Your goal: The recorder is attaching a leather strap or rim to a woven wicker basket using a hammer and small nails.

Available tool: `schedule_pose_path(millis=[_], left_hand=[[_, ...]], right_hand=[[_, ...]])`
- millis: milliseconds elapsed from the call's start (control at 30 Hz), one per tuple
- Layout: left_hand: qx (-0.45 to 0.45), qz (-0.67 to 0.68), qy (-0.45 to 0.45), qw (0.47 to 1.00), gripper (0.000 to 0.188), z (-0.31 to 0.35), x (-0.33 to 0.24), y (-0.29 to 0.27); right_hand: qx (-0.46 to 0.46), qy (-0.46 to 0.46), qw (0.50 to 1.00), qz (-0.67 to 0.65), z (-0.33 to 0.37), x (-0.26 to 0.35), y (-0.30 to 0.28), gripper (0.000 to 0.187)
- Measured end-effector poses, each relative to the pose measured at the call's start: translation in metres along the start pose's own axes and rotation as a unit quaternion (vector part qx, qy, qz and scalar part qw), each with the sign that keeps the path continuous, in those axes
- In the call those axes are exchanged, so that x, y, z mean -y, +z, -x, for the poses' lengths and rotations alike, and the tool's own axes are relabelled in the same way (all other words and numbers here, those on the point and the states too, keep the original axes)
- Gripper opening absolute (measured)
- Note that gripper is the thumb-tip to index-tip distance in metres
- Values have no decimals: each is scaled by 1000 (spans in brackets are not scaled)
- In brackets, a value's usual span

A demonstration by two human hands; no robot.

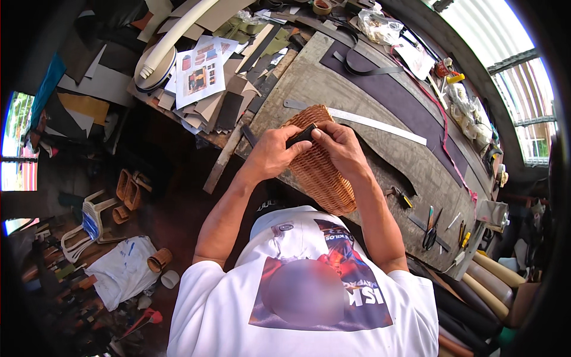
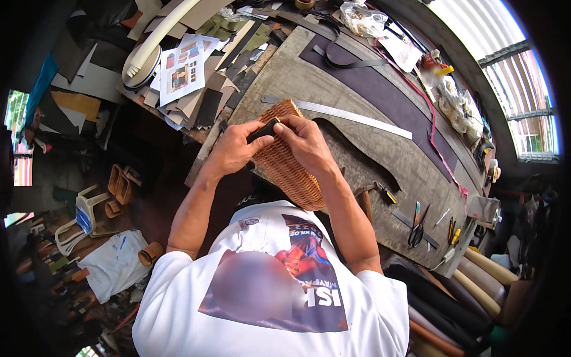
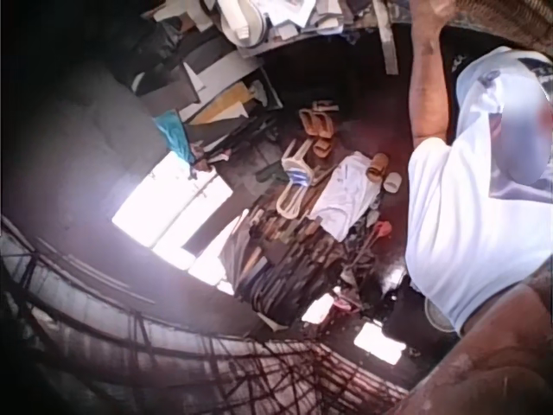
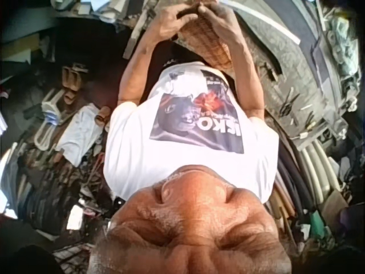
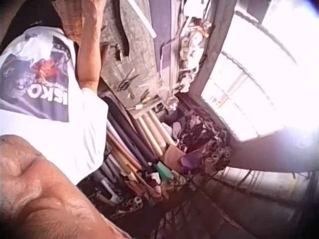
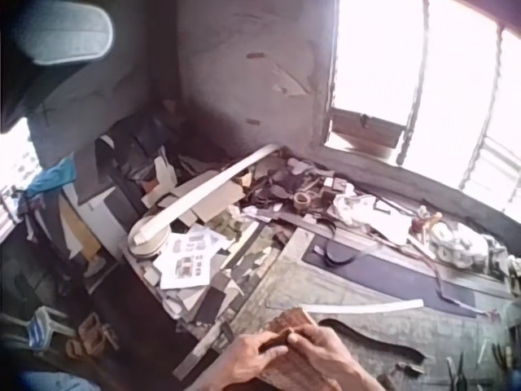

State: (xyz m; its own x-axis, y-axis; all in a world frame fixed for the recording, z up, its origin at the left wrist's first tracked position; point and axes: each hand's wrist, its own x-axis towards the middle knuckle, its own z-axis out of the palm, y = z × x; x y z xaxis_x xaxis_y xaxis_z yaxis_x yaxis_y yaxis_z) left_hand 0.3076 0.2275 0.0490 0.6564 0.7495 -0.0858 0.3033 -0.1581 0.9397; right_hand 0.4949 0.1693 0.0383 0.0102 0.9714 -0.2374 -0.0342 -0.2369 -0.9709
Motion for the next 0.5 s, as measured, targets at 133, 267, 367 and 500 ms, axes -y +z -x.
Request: schedule_pose_path(millis=[133,267,367,500], left_hand=[[-7,-31,4,999,34,8,16,9],[-22,-15,-21,999,33,9,26,14],[-48,53,-16,997,33,7,43,22],[-81,48,-28,995,34,7,43,27]], right_hand=[[19,1,996,92,-2,-6,-4,32],[24,3,990,138,-6,-7,-4,34],[16,3,990,143,-11,-13,-2,36],[0,1,992,124,-12,-21,3,35]])
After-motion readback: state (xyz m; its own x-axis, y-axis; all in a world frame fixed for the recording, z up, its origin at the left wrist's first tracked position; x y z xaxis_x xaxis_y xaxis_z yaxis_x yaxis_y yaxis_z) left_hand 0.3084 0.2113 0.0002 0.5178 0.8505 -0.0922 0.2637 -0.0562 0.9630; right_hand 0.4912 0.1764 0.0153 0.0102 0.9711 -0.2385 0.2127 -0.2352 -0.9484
